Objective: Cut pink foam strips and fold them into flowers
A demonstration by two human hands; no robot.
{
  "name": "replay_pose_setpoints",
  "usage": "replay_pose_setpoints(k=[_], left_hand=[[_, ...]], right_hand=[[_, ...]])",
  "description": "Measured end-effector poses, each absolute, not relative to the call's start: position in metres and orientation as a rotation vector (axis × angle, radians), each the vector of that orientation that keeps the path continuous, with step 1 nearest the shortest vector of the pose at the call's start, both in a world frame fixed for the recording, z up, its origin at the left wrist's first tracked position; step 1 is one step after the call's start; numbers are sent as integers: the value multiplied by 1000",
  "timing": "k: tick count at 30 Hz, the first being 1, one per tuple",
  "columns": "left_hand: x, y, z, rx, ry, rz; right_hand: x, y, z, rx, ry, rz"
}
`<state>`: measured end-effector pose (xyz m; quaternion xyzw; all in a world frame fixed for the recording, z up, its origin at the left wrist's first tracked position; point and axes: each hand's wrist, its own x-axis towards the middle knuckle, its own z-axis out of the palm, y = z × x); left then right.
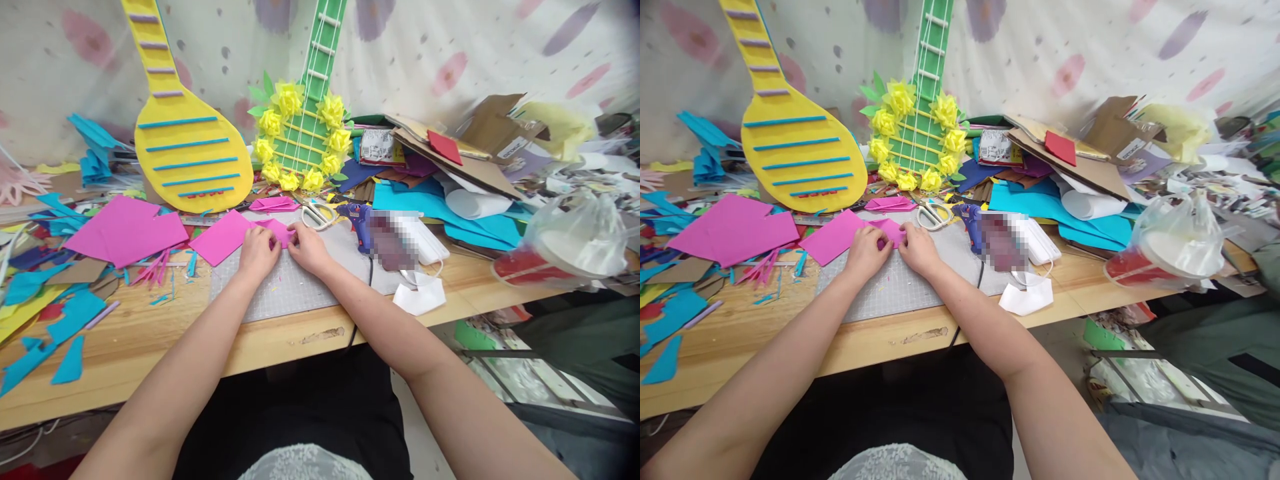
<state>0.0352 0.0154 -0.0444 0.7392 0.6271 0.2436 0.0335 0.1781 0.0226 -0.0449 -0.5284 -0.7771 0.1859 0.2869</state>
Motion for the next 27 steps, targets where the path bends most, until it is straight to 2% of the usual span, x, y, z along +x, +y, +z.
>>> replay_pose_setpoints(k=[27], left_hand=[[39,12,-45,2290,1941,672]], right_hand=[[176,22,-47,-1428,-2187,351]])
